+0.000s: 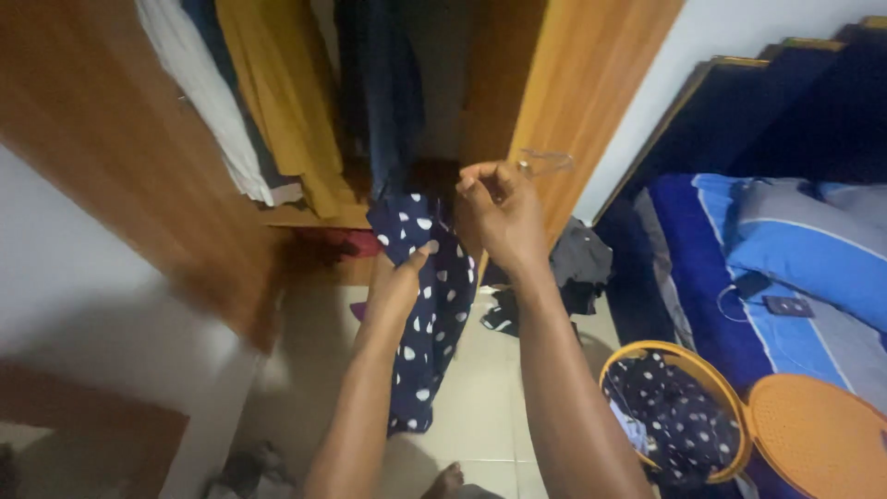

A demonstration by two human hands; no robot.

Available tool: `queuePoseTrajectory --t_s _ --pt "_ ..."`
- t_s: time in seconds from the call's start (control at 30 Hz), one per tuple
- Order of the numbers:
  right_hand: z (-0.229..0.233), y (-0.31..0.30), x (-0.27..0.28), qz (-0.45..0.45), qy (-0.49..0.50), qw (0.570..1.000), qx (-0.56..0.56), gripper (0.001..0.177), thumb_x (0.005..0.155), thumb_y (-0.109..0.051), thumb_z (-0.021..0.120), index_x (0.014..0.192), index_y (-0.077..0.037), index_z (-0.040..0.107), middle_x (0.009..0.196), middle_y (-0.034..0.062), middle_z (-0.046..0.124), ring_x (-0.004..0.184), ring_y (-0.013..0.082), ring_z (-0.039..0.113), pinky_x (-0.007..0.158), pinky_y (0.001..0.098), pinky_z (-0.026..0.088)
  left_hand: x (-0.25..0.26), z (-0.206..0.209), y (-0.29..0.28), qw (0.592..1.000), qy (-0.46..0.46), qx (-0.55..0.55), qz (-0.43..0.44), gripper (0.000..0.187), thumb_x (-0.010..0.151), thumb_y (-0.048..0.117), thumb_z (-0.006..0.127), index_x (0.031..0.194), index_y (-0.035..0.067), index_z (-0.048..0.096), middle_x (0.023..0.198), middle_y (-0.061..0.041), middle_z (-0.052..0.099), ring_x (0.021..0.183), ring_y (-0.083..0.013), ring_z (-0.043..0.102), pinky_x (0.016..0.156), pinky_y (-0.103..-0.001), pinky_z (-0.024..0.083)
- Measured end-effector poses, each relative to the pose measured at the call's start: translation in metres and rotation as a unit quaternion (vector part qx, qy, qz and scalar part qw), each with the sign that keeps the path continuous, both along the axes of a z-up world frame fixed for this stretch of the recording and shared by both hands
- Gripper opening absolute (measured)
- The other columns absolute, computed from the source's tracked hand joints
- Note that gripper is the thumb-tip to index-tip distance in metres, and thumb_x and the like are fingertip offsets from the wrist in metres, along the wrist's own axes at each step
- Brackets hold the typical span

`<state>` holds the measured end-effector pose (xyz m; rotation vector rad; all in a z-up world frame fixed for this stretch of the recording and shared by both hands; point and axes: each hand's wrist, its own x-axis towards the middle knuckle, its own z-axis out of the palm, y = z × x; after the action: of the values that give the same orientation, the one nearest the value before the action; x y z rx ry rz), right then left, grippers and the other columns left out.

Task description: Picking up a shirt from a laundry basket and putting it on a hanger to hang in the closet.

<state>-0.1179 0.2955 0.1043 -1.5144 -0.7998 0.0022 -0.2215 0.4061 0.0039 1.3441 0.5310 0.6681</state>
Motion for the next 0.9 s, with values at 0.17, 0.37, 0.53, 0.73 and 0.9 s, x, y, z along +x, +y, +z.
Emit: queuePoseTrajectory --t_s 0.17,0.37,0.53,0.73,0.9 --pt "0.003 0.043 0.013 -0.043 -0.014 0.998 -0.047 0.014 0.096 -0.015 0.067 0.102 -0.003 0.07 0.09 0.0019 0.072 0.083 0.0098 0.067 0.077 0.0268 0.054 0.023 0.005 0.035 0.999 0.023 0.025 0.025 0.031 0.092 0.02 0.066 0.118 0.004 0.074 0.114 -0.007 0.078 0.106 -0.0194 0.07 0.094 -0.033 0.05" --pt "0.023 0.074 0.02 -0.1 -0.017 0.993 -0.058 0.012 0.094 -0.015 0.068 0.099 -0.005 0.071 0.087 0.0024 0.073 0.081 0.0097 0.068 0.077 0.027 0.053 0.054 -0.004 0.066 1.0 0.001 0.017 0.017 0.03 0.091 0.014 0.066 0.118 0.003 0.072 0.112 -0.006 0.077 0.105 -0.0193 0.07 0.094 -0.033 0.051" --pt "0.026 0.107 0.05 -0.133 -0.011 0.989 -0.059 0.011 0.094 -0.014 0.067 0.097 -0.005 0.071 0.086 0.0029 0.075 0.082 0.0103 0.069 0.077 0.0279 0.053 0.095 -0.027 0.098 0.995 -0.095 -0.006 -0.019 0.029 0.088 0.005 0.067 0.117 0.002 0.072 0.11 -0.006 0.076 0.1 -0.0193 0.071 0.091 -0.033 0.054" --pt "0.032 0.151 0.089 -0.162 -0.052 0.985 -0.042 0.013 0.097 -0.016 0.065 0.098 -0.004 0.069 0.09 0.006 0.075 0.085 0.0128 0.071 0.079 0.0301 0.055 0.127 0.006 0.129 0.994 -0.091 0.066 -0.015 0.028 0.087 0.006 0.074 0.114 0.0 0.071 0.108 -0.008 0.075 0.098 -0.0209 0.069 0.088 -0.034 0.053" --pt "0.042 0.192 0.12 -0.257 -0.066 0.963 -0.057 0.022 0.097 -0.024 0.064 0.1 -0.003 0.07 0.093 0.012 0.077 0.086 0.0207 0.074 0.078 0.0349 0.056 0.158 0.026 0.168 0.978 0.137 0.15 -0.038 0.036 0.09 0.027 0.067 0.108 -0.003 0.074 0.103 -0.019 0.078 0.1 -0.0312 0.073 0.09 -0.041 0.052"
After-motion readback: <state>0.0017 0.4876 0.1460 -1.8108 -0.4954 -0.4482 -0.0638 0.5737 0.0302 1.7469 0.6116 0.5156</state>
